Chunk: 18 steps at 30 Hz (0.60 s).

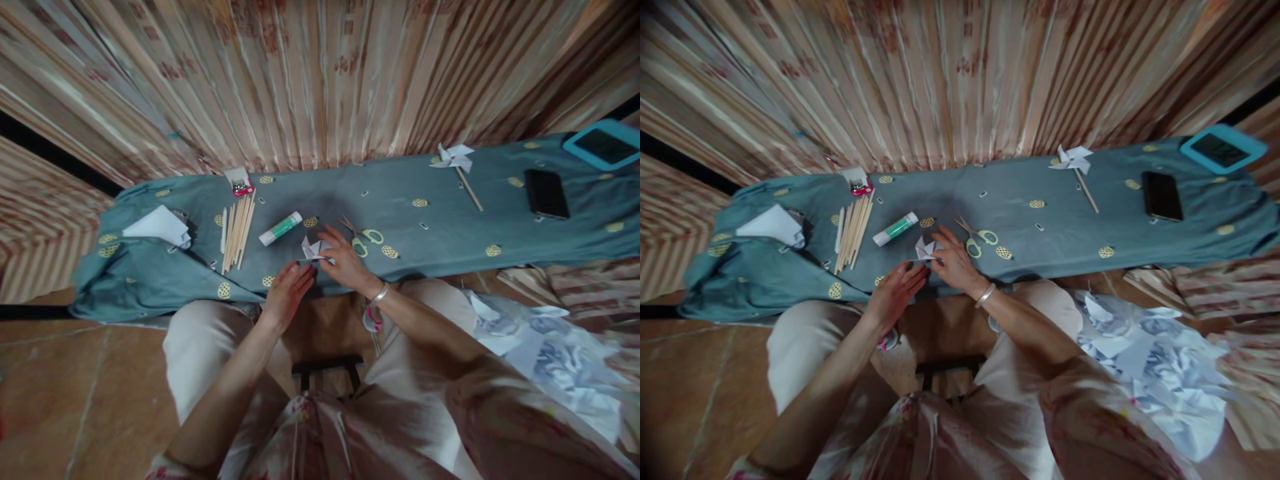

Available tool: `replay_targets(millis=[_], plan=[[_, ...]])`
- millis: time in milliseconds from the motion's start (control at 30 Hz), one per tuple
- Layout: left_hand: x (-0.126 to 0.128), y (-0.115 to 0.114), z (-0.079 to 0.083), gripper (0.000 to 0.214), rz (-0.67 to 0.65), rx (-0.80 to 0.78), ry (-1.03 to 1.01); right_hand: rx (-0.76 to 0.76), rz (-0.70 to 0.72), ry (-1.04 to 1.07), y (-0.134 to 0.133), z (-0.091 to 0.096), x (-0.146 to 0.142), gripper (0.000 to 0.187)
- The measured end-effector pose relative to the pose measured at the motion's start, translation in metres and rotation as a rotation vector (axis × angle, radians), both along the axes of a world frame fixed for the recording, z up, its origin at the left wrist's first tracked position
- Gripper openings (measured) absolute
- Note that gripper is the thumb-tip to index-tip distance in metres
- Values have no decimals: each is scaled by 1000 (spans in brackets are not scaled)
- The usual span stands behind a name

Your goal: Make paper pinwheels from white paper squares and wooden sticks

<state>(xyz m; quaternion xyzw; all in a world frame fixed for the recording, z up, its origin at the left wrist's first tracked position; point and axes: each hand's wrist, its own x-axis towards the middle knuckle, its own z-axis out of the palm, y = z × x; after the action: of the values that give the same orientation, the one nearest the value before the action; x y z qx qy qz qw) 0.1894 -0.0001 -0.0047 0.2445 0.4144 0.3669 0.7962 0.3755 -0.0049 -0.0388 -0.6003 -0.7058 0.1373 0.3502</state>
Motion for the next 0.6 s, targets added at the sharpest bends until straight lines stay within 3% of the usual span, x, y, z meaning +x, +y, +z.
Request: replay_targets(millis=[133,367,467,600], plan=[[17,12,3,19,26,-45,-41,9,-17,31,2,2,-3,20],[15,23,2,25,48,-10,-27,118,47,-133,-1,19,-18,23],[10,33,6,40,94,87,7,155,66,-178,-3,33,-27,23],[5,50,12,54,131,264,86,157,57,-170,0,46,-40,44]])
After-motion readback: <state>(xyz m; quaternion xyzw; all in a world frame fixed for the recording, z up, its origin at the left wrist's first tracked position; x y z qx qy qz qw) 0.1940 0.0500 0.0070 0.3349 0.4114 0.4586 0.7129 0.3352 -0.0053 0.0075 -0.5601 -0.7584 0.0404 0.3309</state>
